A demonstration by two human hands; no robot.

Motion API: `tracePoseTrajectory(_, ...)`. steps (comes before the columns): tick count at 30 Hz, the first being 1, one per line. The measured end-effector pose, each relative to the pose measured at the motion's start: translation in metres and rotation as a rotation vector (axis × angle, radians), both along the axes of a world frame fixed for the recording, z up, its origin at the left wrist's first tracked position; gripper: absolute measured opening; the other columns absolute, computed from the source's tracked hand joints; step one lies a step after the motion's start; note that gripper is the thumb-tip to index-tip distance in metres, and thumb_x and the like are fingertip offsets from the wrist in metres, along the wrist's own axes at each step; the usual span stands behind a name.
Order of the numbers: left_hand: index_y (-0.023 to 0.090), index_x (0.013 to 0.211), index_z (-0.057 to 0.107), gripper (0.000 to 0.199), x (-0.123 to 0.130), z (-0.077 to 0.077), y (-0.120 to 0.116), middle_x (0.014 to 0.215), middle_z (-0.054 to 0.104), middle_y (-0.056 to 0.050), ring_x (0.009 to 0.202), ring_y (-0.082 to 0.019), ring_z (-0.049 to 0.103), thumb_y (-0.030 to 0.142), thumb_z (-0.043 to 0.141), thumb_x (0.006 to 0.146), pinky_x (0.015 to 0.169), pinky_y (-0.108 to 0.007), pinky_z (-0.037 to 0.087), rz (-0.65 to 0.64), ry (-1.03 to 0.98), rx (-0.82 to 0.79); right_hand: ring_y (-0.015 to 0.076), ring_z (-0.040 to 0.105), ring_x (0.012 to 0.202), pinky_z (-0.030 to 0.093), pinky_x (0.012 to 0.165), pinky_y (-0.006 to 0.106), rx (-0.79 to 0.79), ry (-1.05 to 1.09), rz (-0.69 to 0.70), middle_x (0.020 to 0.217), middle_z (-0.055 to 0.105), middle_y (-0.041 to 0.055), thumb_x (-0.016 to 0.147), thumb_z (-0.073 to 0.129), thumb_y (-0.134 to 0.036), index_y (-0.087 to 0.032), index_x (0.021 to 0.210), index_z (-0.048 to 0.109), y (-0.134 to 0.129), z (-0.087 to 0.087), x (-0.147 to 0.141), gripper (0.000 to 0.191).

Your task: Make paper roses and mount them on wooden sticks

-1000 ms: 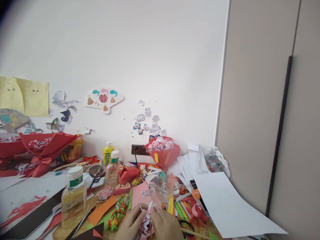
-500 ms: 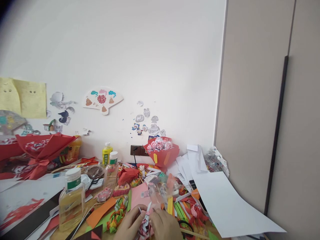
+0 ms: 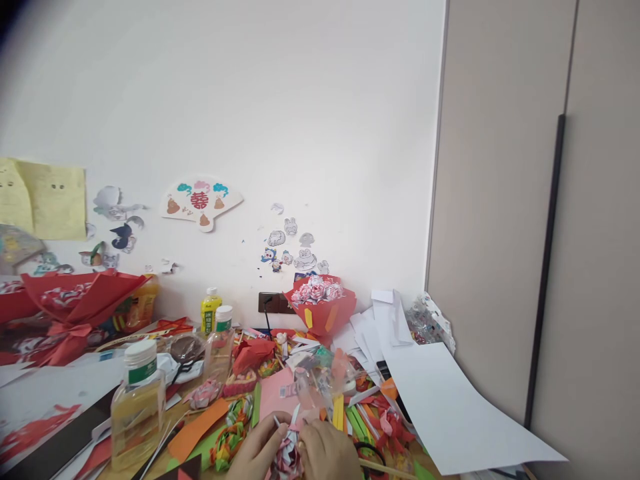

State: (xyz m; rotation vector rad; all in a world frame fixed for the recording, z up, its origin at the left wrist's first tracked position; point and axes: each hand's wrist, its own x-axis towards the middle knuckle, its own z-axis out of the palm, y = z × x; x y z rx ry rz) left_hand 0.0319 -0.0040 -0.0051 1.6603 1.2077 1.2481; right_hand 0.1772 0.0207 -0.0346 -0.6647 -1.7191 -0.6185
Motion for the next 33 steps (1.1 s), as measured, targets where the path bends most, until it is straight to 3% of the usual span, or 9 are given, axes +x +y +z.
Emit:
tracePoseTrajectory(3,0.021,0.075,0.055,0.033,0.001,-0.002,0.0,0.071,0.06,0.0,0.066,-0.017,0.055,0.054,0.049,0.075,0.062,-0.025,0.048,-0.016,-0.097,-0.026,0.0133,0.054,0.046,0.035,0.047,0.023,0.056,-0.024,-0.042,0.058,0.058,0.0005,0.097,0.02,-0.029,-0.022,0.074,0.051,-0.003,0.004,0.001,0.04)
tracePoseTrajectory(10,0.021,0.08,0.053,0.042,0.003,-0.007,0.001,0.054,0.048,0.006,0.046,-0.014,0.051,0.062,0.05,0.072,0.044,-0.023,0.043,-0.026,-0.185,-0.102,0.0145,0.055,0.049,0.037,0.048,0.024,0.015,-0.149,-0.091,0.058,0.058,0.0005,0.097,0.024,-0.024,-0.02,0.081,0.054,-0.013,0.014,0.009,0.034)
tracePoseTrajectory(18,0.02,0.077,0.056,0.039,0.001,-0.003,0.0,0.067,0.058,0.001,0.064,-0.017,0.057,0.058,0.048,0.075,0.062,-0.024,0.048,0.05,-0.053,0.013,0.0139,0.058,0.05,0.04,0.051,0.022,0.018,-0.137,-0.085,0.06,0.061,0.0018,0.098,0.022,-0.024,-0.019,0.08,0.056,-0.012,0.011,0.007,0.039)
tracePoseTrajectory(24,0.021,0.086,0.054,0.04,0.002,-0.007,0.001,0.062,0.055,0.003,0.054,-0.016,0.056,0.059,0.043,0.08,0.05,-0.024,0.047,-0.031,-0.083,-0.014,0.0133,0.056,0.048,0.039,0.05,0.022,0.066,-0.09,-0.087,0.055,0.058,0.0008,0.097,0.025,-0.022,-0.02,0.077,0.057,-0.007,0.008,0.003,0.038)
tracePoseTrajectory(29,0.02,0.089,0.052,0.037,0.001,-0.012,0.002,0.066,0.058,0.002,0.057,-0.016,0.057,0.055,0.04,0.083,0.057,-0.025,0.049,-0.053,-0.057,0.025,0.0126,0.05,0.04,0.033,0.044,0.024,0.189,0.005,-0.079,0.049,0.054,-0.0012,0.097,0.026,-0.024,-0.02,0.073,0.054,-0.001,0.008,0.001,0.037)
tracePoseTrajectory(33,0.022,0.09,0.054,0.032,0.0,-0.008,0.0,0.071,0.062,0.0,0.066,-0.017,0.059,0.05,0.04,0.084,0.065,-0.025,0.049,-0.01,0.003,0.059,0.0117,0.051,0.04,0.033,0.044,0.023,0.166,-0.04,-0.121,0.048,0.053,-0.0016,0.096,0.029,-0.024,-0.02,0.072,0.054,-0.001,0.006,0.004,0.035)
